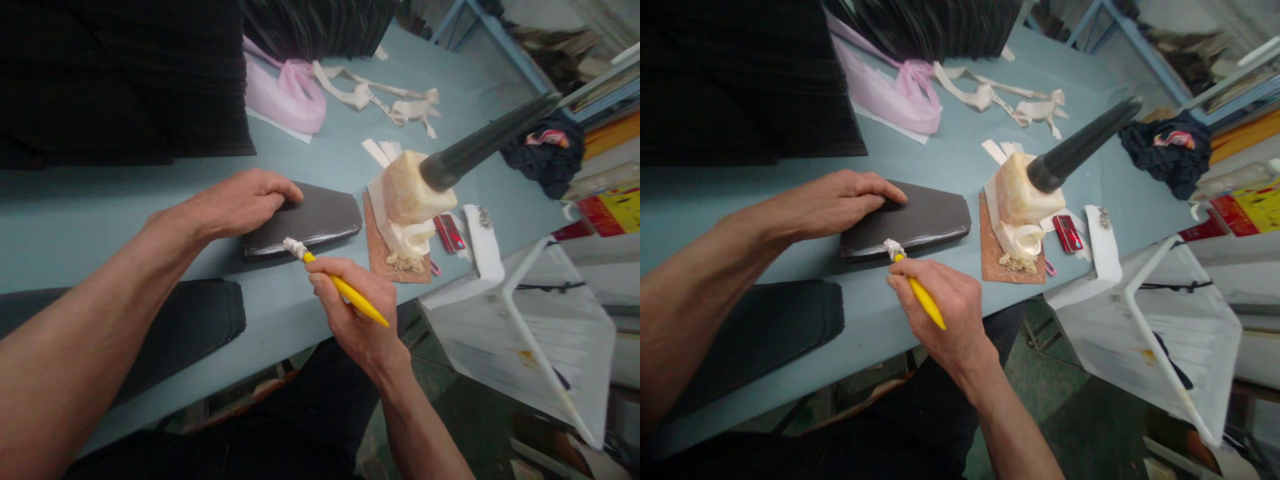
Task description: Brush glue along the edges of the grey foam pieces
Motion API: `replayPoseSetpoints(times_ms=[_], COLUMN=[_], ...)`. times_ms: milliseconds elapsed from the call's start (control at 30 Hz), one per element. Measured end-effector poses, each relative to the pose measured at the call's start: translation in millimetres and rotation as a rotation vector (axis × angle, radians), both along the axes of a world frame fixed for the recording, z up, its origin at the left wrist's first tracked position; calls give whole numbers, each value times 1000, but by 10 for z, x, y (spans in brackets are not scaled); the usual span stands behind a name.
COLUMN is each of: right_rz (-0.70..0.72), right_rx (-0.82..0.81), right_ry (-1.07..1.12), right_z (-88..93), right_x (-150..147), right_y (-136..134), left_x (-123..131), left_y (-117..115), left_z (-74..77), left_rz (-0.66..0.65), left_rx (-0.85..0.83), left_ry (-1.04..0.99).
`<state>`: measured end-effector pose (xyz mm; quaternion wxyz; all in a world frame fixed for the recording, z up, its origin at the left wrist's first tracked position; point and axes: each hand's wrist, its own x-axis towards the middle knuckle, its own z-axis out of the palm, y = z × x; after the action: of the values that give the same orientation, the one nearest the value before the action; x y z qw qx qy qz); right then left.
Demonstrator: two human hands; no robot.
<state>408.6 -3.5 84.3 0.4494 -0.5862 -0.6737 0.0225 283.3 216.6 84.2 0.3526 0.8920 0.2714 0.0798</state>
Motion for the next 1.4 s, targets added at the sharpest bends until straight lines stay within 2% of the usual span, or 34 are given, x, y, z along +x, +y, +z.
replayPoseSetpoints(times_ms=[100,267,500,600,800,1000,1067,1167,1300,1400], right_rz=[-3,103,-90,-113,61,-150,-171,-109,-2,-65], right_rx=[4,26,45,64,56,82,93,90,84,66], right_ry=[24,51,-40,-37,44,3,-12,14,42,27], right_z=[18,-41,-54,-25,-87,-114,-84,-57,-114,-166], right_x=[-35,-147,184,168,-49,247,272,138,-21,106], right_y=[-11,56,-62,-90,-2,-101,-133,-111,-34,-59], left_x=[-3,-14,-11,1,22,22,15,5,11,22], left_y=[-4,-5,4,-13,-80,-79,-66,-60,-87,-113], left_z=[8,14,12,44,129,131,116,106,139,179], left_rz=[4,21,28,32,112,110,115,127,145,142], left_rx=[0,7,31,37,-33,-8,1,10,4,-5], left_ry=[12,4,27,49,91,106,97,94,100,115])
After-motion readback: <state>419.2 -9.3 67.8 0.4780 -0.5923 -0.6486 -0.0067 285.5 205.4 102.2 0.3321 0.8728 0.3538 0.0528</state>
